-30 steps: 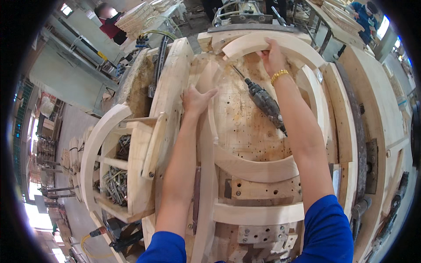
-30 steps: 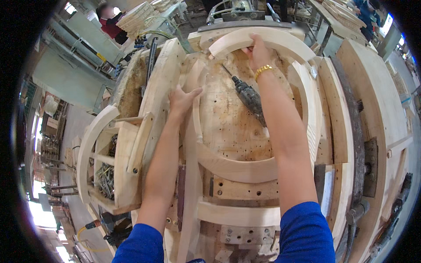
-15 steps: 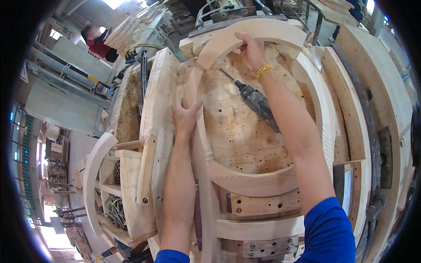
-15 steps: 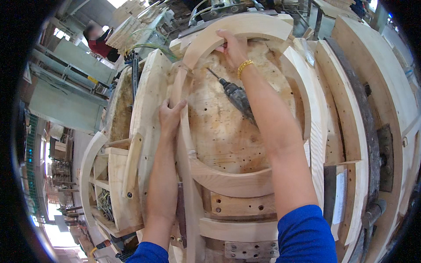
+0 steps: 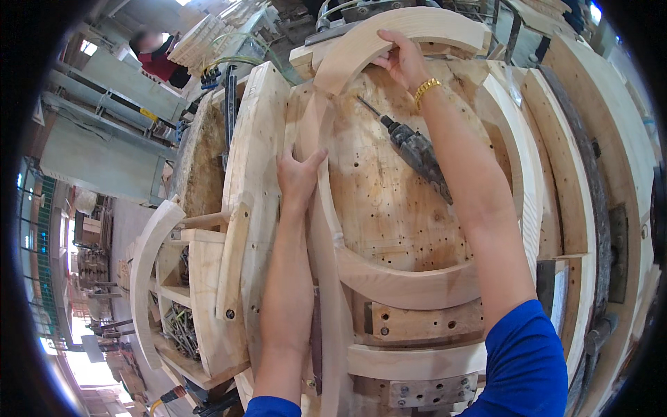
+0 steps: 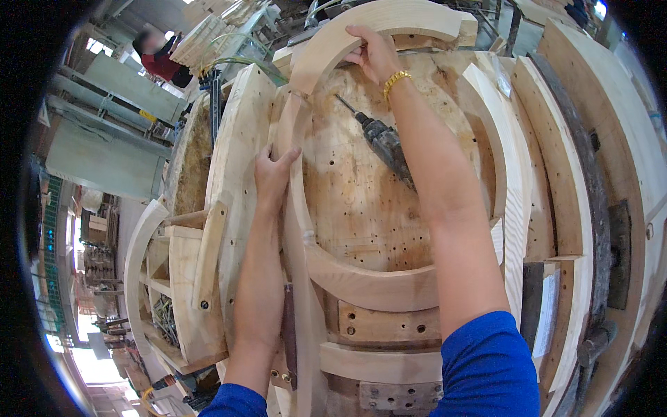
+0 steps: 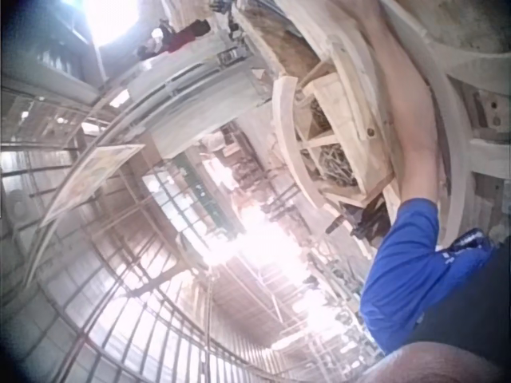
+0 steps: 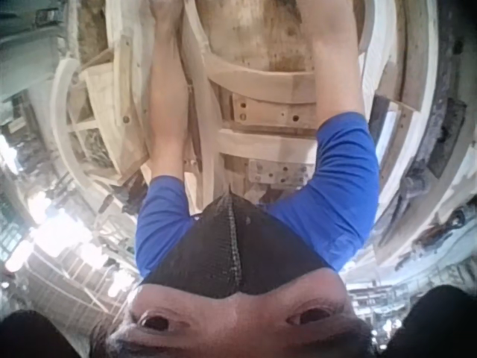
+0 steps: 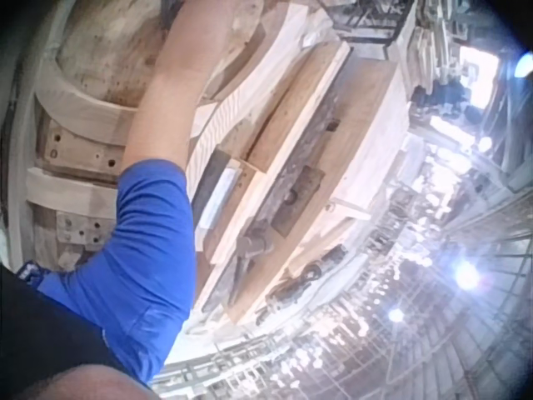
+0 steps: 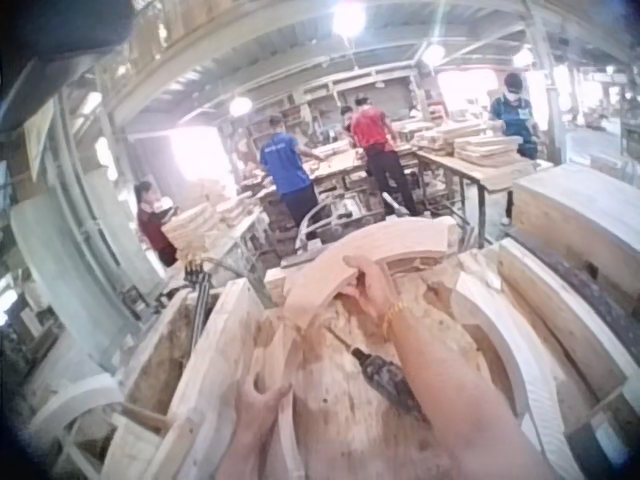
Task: The person assembles wooden chair frames in a workshop. They apply glue to the ends of curved wooden pieces, fit them into a jig, and secure them using a hammer and a pneumatic nail gun. The person also uses a brush to apply adhesive to specific joints before assembly.
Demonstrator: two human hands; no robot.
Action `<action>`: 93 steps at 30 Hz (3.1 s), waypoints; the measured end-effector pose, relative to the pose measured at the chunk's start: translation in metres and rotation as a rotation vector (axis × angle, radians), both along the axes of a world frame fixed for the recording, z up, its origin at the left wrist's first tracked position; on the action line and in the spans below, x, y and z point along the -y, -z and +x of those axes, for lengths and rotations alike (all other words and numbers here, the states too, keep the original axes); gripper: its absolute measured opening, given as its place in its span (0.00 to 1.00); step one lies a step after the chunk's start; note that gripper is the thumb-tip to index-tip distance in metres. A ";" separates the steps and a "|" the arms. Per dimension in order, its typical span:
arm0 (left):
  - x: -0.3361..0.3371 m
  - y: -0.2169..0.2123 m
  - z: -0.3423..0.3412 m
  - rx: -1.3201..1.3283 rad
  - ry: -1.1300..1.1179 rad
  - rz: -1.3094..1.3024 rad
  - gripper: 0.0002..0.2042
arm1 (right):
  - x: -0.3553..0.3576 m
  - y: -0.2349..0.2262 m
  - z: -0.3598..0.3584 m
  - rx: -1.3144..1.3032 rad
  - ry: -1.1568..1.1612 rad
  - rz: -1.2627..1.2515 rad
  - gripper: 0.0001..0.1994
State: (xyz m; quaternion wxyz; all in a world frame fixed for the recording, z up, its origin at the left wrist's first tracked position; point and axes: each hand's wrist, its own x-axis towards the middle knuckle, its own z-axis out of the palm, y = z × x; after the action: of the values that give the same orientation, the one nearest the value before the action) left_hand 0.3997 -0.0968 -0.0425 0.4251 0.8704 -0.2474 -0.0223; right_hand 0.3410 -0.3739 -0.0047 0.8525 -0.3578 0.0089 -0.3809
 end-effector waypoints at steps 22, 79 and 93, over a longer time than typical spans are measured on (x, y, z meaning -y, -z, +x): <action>0.003 0.006 0.006 0.037 0.001 -0.033 0.30 | 0.005 0.020 -0.009 0.107 -0.068 0.042 0.17; 0.003 0.001 0.002 -0.144 0.094 -0.121 0.28 | 0.003 0.018 0.004 0.027 0.093 0.154 0.23; 0.005 -0.009 -0.010 -0.288 0.072 -0.163 0.22 | -0.011 0.006 -0.002 -0.267 0.224 0.324 0.18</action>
State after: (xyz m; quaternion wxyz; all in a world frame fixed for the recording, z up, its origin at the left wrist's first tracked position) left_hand 0.3892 -0.1016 -0.0338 0.5242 0.8115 -0.2160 -0.1417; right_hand 0.3387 -0.3627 -0.0107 0.8425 -0.2603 0.2223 -0.4160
